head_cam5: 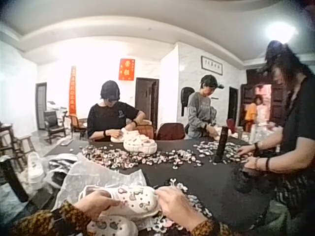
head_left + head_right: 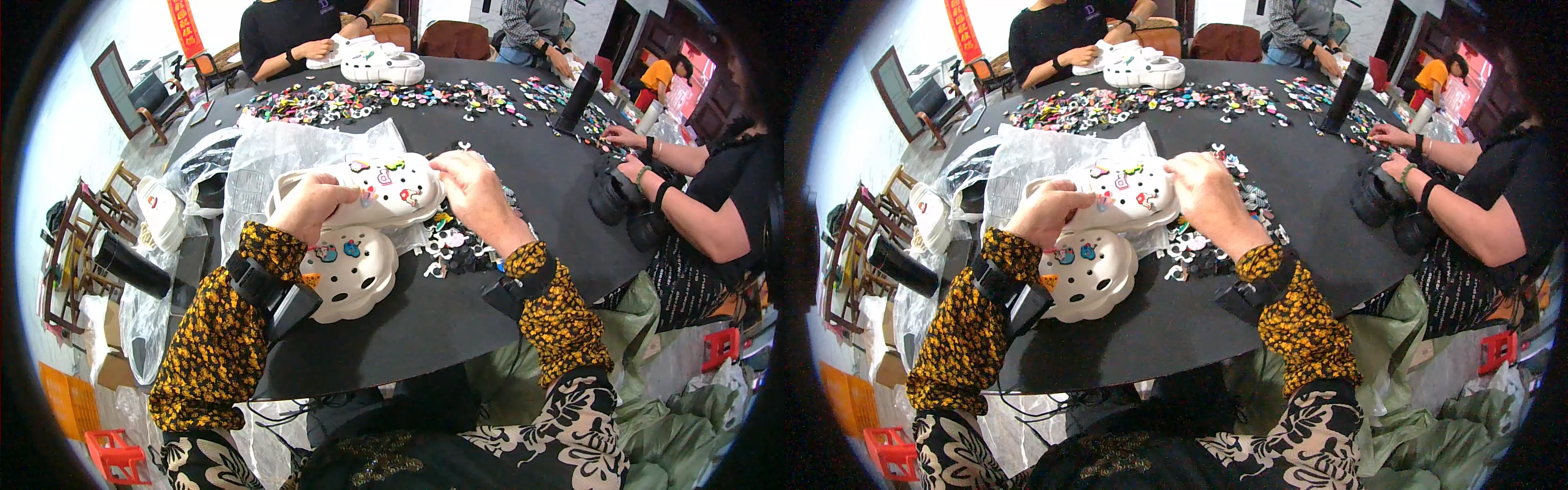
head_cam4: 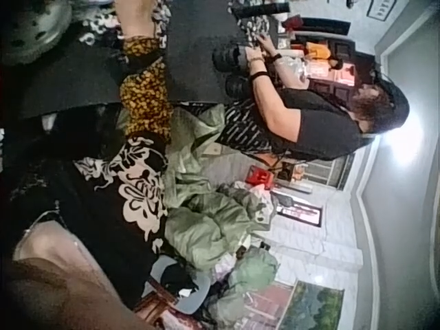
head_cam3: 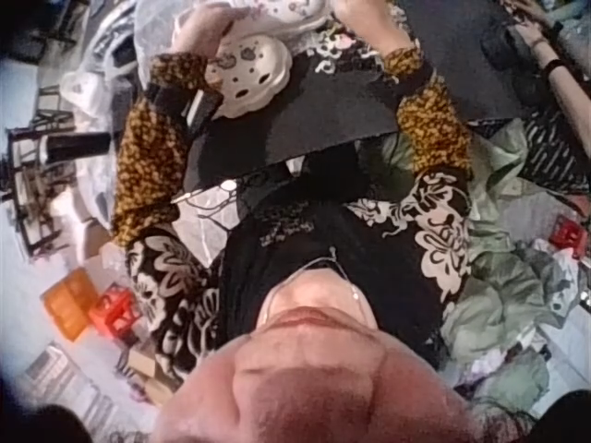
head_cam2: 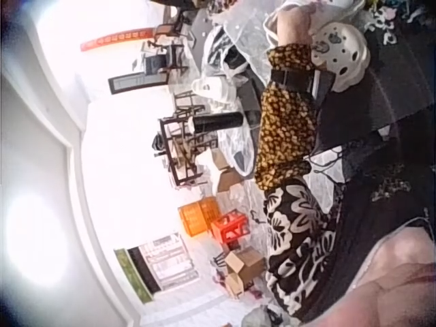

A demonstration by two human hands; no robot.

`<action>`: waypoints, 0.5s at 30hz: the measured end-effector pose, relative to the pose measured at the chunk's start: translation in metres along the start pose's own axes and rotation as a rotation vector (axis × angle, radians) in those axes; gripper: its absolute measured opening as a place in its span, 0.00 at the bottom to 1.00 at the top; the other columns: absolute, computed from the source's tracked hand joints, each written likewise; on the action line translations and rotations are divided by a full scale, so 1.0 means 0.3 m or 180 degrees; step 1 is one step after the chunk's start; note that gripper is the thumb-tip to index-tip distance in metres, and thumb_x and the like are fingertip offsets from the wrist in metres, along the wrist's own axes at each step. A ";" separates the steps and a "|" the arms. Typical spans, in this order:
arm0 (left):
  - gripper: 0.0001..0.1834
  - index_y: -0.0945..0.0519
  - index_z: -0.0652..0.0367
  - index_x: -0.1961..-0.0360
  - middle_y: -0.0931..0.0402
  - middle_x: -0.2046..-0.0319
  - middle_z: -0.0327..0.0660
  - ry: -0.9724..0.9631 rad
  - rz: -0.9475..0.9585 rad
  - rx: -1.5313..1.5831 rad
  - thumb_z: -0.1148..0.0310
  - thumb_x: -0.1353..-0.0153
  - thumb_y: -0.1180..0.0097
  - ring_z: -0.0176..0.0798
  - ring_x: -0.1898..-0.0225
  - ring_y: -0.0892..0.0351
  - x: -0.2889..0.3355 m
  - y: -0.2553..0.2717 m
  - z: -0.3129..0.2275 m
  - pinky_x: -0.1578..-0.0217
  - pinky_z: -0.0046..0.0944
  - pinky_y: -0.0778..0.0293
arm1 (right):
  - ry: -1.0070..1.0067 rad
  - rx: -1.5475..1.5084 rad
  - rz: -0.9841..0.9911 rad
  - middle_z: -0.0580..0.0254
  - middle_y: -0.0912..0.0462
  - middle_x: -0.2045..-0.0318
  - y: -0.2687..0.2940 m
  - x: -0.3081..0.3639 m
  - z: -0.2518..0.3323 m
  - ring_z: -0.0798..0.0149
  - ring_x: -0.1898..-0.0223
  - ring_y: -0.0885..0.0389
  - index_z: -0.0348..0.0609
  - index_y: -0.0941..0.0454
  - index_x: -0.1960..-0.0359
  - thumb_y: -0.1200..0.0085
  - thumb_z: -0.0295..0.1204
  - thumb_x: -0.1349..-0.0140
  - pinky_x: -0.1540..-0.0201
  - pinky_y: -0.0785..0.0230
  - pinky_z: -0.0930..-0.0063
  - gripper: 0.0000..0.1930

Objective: Decorating white clog-style shoes with small colorful charms.

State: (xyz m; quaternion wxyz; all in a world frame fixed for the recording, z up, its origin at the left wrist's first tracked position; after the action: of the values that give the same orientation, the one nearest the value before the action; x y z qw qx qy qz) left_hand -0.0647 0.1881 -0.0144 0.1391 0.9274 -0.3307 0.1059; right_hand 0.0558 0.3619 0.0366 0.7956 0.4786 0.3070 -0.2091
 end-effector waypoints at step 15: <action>0.13 0.24 0.66 0.71 0.30 0.76 0.36 0.0042 -0.0179 -0.0249 0.65 0.41 0.41 0.29 0.75 0.31 -0.031 0.013 0.040 0.76 0.34 0.34 | 0.1063 0.1087 0.0134 0.53 0.24 0.58 -0.141 0.079 0.216 0.54 0.54 0.26 0.33 0.26 0.55 0.50 0.25 0.46 0.48 0.31 0.61 0.16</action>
State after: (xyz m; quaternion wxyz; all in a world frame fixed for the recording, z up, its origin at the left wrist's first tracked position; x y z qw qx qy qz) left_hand -0.0730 0.1868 -0.0275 0.1804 0.9295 -0.3075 0.0950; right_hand 0.0650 0.2839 0.0164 0.6455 0.6404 0.3844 -0.1593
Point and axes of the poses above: each hand's wrist, its own x-axis away from the middle knuckle, its own y-axis out of the back of the hand, z = x × y, the point moved 9 cm from there along -x, towards the middle knuckle
